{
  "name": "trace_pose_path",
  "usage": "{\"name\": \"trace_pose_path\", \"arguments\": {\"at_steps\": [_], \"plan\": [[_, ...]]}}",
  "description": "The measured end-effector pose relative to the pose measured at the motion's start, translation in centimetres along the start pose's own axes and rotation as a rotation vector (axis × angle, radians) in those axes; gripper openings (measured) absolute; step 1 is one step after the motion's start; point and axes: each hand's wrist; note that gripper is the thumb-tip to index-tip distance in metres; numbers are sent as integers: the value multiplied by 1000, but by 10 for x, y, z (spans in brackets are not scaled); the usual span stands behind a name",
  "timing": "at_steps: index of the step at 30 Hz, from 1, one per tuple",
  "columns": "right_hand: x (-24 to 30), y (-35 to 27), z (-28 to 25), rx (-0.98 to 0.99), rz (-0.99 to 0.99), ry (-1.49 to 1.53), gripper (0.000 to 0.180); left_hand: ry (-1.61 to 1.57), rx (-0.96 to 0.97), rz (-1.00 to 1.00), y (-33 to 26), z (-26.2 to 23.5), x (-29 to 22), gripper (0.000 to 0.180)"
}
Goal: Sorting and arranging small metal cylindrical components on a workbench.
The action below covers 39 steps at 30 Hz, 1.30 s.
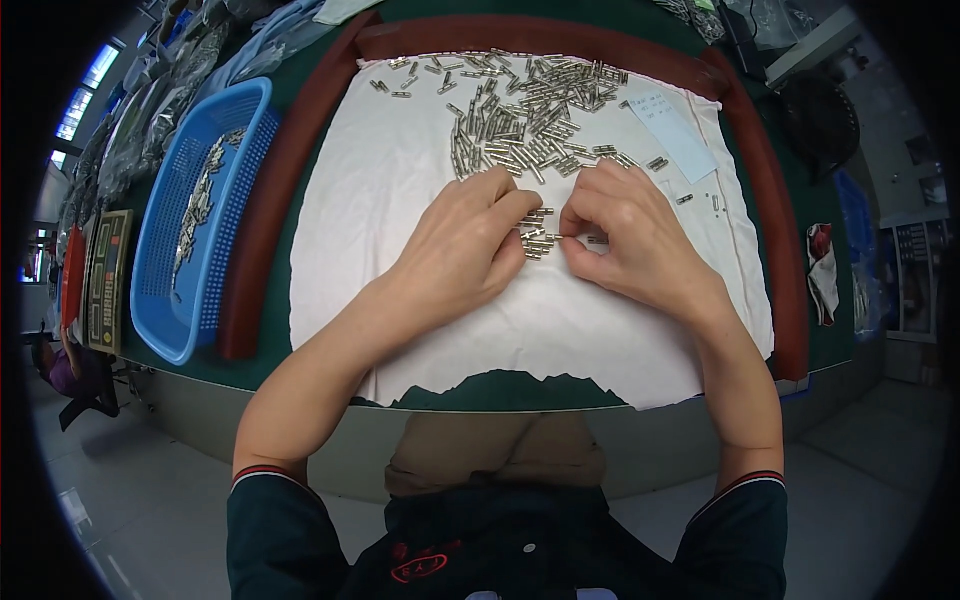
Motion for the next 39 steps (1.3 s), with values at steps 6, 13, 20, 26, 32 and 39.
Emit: {"name": "trace_pose_path", "arguments": {"at_steps": [6, 13, 20, 26, 32, 39], "plan": [[6, -2, -4, 91, -53, 128, 12, -3, 27, 43, -3, -4, 3, 38], [9, -4, -16, 5, 15, 95, 5, -28, 68, -15, -3, -2, -4, 36], [0, -8, -18, 143, 234, 22, 7, -43, 50, -8, -5, 2, -9, 35], [-1, 6, 10, -114, 139, 36, 5, -213, 183, -151, -3, -14, -24, 39], [1, 2, -3, -99, 91, 54, 6, -189, 147, -147, -7, -13, -17, 46], [11, -3, -4, 158, 81, 27, 11, 8, 123, -156, -11, -13, -11, 21]]}}
Point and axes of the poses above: each hand's wrist, its own y-axis towards the middle knuckle, its own z-axis out of the palm, x = y × z, and after that the axes turned 14 degrees about x, right-handed
